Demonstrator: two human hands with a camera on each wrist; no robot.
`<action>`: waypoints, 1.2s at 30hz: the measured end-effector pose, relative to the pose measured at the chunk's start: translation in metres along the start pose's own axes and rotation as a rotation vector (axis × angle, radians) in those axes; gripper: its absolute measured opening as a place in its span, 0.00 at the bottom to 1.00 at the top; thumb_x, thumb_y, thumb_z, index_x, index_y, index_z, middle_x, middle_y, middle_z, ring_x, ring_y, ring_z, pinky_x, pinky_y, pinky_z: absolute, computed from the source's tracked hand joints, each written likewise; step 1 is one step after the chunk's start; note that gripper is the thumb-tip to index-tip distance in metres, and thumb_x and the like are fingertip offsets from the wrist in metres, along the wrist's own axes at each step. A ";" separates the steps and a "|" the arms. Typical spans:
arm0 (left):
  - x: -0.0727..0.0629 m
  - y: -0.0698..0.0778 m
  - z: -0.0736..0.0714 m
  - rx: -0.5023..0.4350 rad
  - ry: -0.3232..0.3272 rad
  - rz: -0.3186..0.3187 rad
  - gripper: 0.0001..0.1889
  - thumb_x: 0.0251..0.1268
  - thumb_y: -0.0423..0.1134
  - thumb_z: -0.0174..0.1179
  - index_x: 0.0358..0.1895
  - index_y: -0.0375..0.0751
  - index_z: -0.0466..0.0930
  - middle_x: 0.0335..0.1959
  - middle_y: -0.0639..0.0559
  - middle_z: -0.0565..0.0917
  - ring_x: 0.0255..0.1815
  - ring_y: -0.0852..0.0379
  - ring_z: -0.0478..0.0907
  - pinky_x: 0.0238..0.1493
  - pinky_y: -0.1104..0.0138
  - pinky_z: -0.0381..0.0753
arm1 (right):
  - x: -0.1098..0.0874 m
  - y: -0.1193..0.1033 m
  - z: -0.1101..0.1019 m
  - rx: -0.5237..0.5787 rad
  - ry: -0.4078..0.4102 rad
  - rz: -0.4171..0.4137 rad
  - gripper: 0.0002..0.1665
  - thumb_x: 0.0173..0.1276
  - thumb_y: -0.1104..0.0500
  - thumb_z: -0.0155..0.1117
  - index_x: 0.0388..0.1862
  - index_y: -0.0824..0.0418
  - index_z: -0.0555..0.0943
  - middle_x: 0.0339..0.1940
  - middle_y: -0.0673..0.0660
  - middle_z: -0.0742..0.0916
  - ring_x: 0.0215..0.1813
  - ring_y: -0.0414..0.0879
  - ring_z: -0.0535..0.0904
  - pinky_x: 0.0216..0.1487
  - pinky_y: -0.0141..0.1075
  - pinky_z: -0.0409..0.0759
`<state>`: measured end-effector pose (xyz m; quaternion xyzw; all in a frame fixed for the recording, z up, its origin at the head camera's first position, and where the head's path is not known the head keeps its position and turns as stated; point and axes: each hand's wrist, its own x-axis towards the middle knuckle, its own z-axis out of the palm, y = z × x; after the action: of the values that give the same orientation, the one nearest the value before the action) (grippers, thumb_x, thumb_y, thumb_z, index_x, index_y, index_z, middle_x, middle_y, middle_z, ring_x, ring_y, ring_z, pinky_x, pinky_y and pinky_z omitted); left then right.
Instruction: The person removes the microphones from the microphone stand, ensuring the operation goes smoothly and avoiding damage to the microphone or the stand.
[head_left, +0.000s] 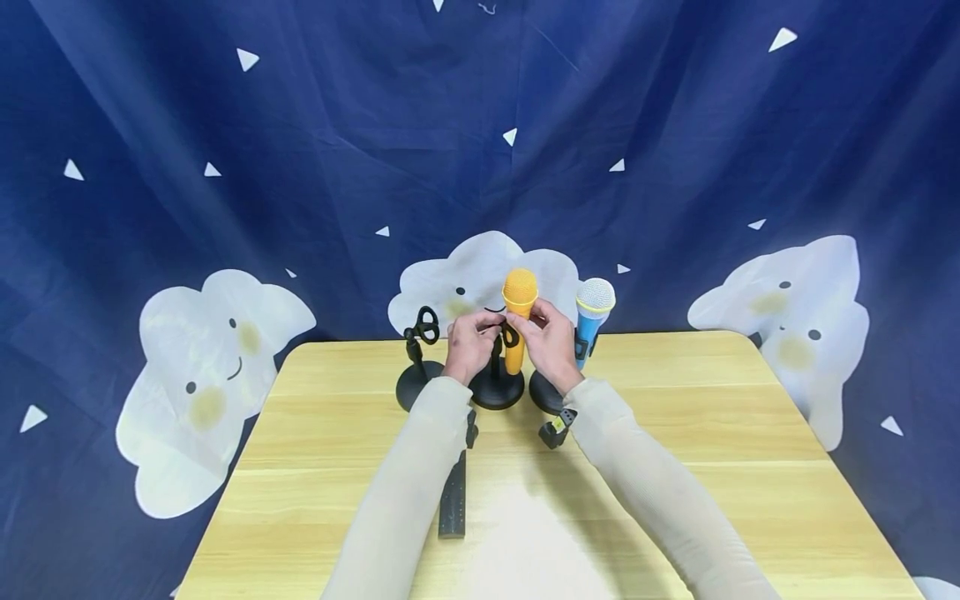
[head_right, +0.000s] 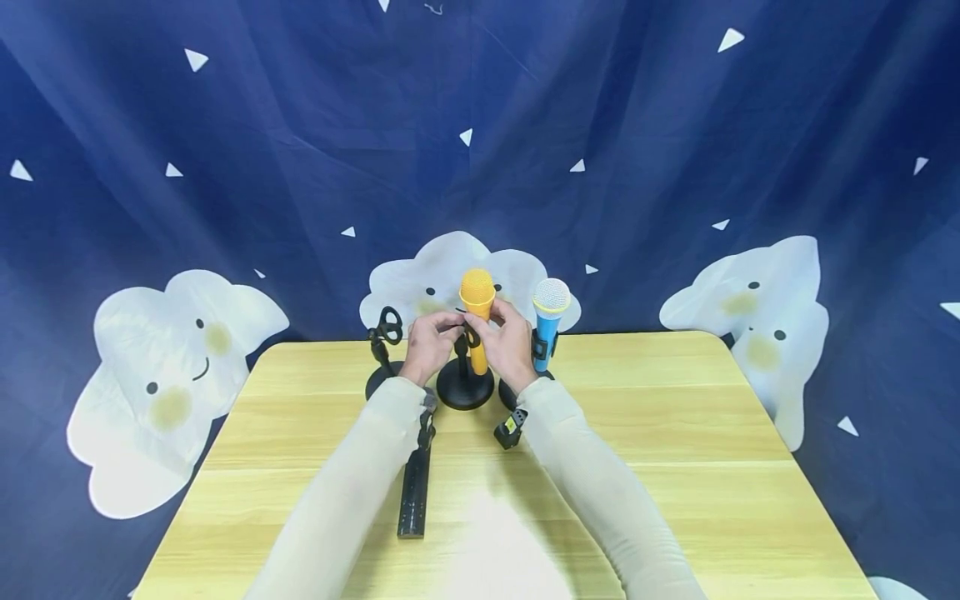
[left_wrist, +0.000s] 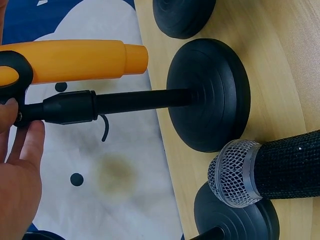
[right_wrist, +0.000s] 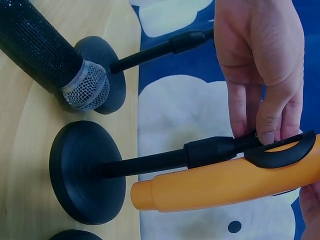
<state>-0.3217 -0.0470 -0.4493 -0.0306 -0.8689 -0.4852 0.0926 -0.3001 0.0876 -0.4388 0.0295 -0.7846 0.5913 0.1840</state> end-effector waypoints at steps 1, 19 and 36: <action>0.000 0.000 0.000 0.001 0.000 0.000 0.07 0.65 0.34 0.68 0.42 0.47 0.92 0.42 0.53 0.90 0.50 0.54 0.84 0.57 0.61 0.80 | 0.000 0.000 0.000 -0.001 -0.003 -0.001 0.17 0.65 0.58 0.73 0.50 0.64 0.84 0.47 0.60 0.88 0.53 0.53 0.84 0.56 0.43 0.82; -0.001 -0.001 0.001 0.005 0.014 0.014 0.06 0.65 0.33 0.68 0.41 0.47 0.92 0.41 0.53 0.90 0.50 0.54 0.85 0.57 0.60 0.80 | 0.001 -0.002 -0.002 -0.010 -0.038 -0.025 0.17 0.67 0.58 0.71 0.51 0.64 0.83 0.47 0.61 0.88 0.55 0.54 0.84 0.58 0.43 0.81; -0.002 -0.001 0.002 0.010 0.032 0.024 0.06 0.64 0.33 0.68 0.40 0.47 0.92 0.41 0.53 0.90 0.49 0.54 0.85 0.55 0.60 0.81 | 0.002 -0.004 -0.002 0.025 -0.034 -0.025 0.16 0.67 0.61 0.71 0.51 0.67 0.83 0.47 0.63 0.87 0.54 0.56 0.84 0.59 0.42 0.81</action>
<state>-0.3203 -0.0461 -0.4516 -0.0328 -0.8693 -0.4802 0.1125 -0.3008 0.0893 -0.4342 0.0515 -0.7798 0.5981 0.1776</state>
